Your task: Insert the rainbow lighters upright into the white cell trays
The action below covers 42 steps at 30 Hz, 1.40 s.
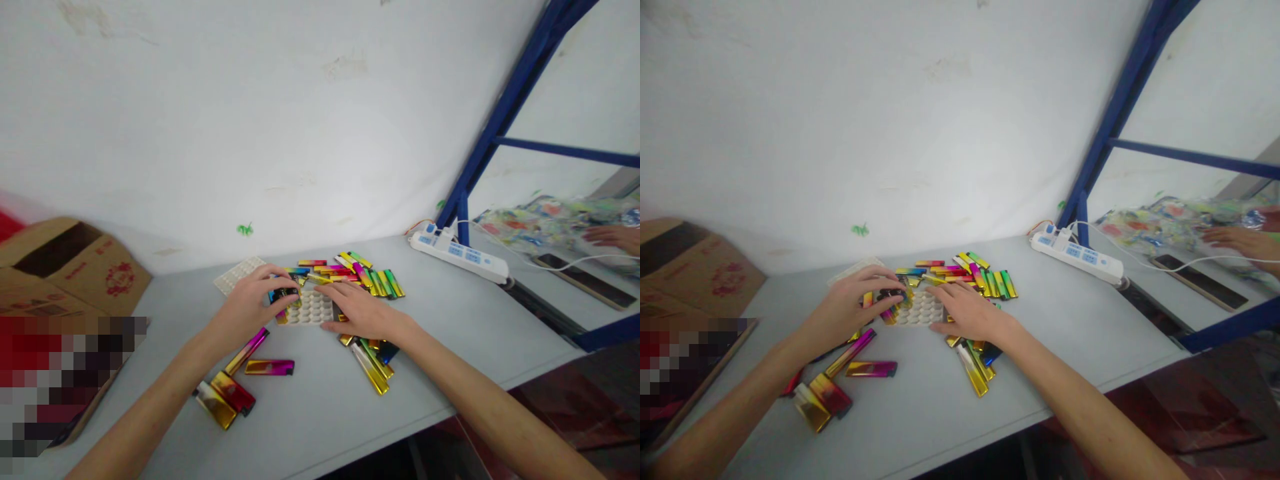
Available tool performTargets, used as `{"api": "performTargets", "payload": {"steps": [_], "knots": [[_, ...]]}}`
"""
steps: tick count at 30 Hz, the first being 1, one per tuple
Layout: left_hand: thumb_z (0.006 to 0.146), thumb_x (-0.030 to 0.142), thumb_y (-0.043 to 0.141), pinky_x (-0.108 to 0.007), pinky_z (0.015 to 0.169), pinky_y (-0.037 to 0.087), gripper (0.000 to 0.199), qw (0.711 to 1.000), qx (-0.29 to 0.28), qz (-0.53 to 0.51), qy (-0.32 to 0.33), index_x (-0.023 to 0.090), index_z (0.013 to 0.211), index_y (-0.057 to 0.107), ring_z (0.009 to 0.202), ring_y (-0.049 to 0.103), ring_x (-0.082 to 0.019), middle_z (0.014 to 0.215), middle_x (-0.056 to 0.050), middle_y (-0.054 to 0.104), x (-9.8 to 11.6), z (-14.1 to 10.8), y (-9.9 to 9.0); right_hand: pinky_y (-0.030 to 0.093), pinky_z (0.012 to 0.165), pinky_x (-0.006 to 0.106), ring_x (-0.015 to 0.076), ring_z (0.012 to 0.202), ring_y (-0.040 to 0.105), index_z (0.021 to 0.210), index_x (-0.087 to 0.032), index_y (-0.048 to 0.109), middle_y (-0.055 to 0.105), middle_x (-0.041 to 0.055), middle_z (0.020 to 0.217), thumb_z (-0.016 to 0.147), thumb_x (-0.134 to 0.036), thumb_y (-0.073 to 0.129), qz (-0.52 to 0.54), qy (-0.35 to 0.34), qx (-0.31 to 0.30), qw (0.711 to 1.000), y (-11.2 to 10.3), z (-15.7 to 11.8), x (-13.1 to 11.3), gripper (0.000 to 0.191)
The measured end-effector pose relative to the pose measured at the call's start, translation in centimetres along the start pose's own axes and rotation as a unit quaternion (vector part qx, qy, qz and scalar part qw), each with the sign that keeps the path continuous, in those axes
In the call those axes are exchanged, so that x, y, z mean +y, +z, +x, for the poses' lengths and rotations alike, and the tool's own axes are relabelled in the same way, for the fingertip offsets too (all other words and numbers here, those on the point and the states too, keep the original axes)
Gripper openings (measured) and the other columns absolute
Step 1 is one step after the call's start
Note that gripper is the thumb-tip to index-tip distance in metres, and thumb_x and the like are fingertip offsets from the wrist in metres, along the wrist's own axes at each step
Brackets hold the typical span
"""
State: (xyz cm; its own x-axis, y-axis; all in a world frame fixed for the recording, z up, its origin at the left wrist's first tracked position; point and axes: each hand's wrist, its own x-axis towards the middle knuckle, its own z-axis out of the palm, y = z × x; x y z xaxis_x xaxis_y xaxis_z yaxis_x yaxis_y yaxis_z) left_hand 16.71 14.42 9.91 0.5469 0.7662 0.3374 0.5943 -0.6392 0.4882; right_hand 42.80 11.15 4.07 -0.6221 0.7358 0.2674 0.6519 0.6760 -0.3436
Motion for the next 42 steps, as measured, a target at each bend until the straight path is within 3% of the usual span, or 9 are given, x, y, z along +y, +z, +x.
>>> {"api": "performTargets", "payload": {"steps": [9,13,16,19,23,27,31,38,42], "knots": [[0.096,0.046,0.059,-0.051,0.113,0.046,0.031,0.997,-0.013,0.070,0.019,0.024,0.098,0.080,0.122,0.060,-0.031,0.132,-0.012,0.061,-0.3,-0.9,0.3,0.042,0.116,0.056,0.0349,0.137,0.054,0.156,-0.016,0.040,0.056,0.0213,0.149,0.097,-0.045,0.067,0.004,-0.003,0.004,1.000,0.3,-0.2,0.4,0.071],[0.097,0.044,0.056,-0.051,0.116,0.044,0.032,0.998,0.006,0.062,0.007,0.024,0.112,0.077,0.127,0.058,-0.031,0.137,-0.012,0.060,-0.2,-0.8,0.9,0.043,0.116,0.054,0.0350,0.138,0.053,0.154,-0.013,0.041,0.056,0.0212,0.149,0.096,-0.043,0.069,-0.002,-0.002,0.003,1.000,0.2,-0.1,0.3,0.071],[0.096,0.044,0.059,-0.047,0.114,0.045,0.037,0.997,0.051,0.061,0.003,0.026,0.126,0.071,0.128,0.058,-0.029,0.138,-0.010,0.060,0.5,-1.1,-0.3,0.043,0.116,0.054,0.0348,0.137,0.054,0.154,-0.013,0.041,0.056,0.0213,0.148,0.096,-0.042,0.070,0.002,-0.002,0.001,1.000,0.2,-0.1,0.3,0.070],[0.093,0.047,0.064,-0.040,0.104,0.051,0.031,0.993,0.092,0.067,0.000,0.026,0.114,0.074,0.112,0.066,-0.027,0.123,-0.008,0.068,1.5,-2.6,-2.4,0.042,0.117,0.054,0.0349,0.137,0.054,0.154,-0.014,0.040,0.057,0.0206,0.148,0.096,-0.045,0.069,0.000,-0.002,0.001,1.000,0.1,-0.1,0.2,0.072],[0.091,0.046,0.069,-0.032,0.087,0.056,0.021,0.998,-0.028,0.049,0.005,0.029,0.096,0.080,0.089,0.071,-0.024,0.098,-0.005,0.075,1.4,-6.6,-2.5,0.043,0.117,0.054,0.0352,0.136,0.055,0.154,-0.015,0.041,0.057,0.0201,0.148,0.096,-0.044,0.069,-0.008,0.005,-0.004,1.000,-0.1,-0.1,0.1,0.071],[0.092,0.038,0.070,-0.034,0.095,0.056,0.021,0.994,-0.089,0.067,0.017,0.031,0.109,0.079,0.109,0.068,-0.026,0.117,-0.006,0.073,-0.3,-10.0,0.4,0.043,0.117,0.053,0.0350,0.136,0.056,0.152,-0.012,0.043,0.057,0.0210,0.147,0.096,-0.041,0.070,-0.013,0.003,-0.007,1.000,0.0,-0.1,0.1,0.069],[0.096,0.025,0.061,-0.037,0.100,0.054,0.019,0.988,-0.114,0.093,0.037,0.030,0.107,0.077,0.112,0.066,-0.025,0.117,-0.005,0.072,-1.1,-10.4,1.8,0.043,0.117,0.052,0.0345,0.135,0.056,0.152,-0.014,0.043,0.058,0.0198,0.147,0.095,-0.042,0.071,-0.009,-0.005,0.005,1.000,0.3,-0.1,0.3,0.069],[0.093,0.037,0.067,-0.031,0.086,0.056,0.017,0.993,-0.076,-0.074,-0.052,0.024,0.104,0.069,0.094,0.070,-0.021,0.102,-0.003,0.074,1.1,-7.3,0.5,0.042,0.117,0.052,0.0335,0.138,0.053,0.153,-0.017,0.042,0.057,0.0189,0.148,0.095,-0.040,0.071,0.014,-0.001,0.004,1.000,0.2,-0.2,0.2,0.069],[0.097,0.044,0.062,-0.029,0.074,0.055,0.026,0.963,-0.084,-0.242,-0.085,0.019,0.090,0.066,0.082,0.066,-0.019,0.089,-0.006,0.069,1.7,-5.9,-0.1,0.041,0.118,0.052,0.0328,0.138,0.054,0.152,-0.016,0.044,0.058,0.0190,0.147,0.095,-0.041,0.071,0.014,0.005,-0.002,1.000,0.2,-0.2,0.1,0.067]]}}
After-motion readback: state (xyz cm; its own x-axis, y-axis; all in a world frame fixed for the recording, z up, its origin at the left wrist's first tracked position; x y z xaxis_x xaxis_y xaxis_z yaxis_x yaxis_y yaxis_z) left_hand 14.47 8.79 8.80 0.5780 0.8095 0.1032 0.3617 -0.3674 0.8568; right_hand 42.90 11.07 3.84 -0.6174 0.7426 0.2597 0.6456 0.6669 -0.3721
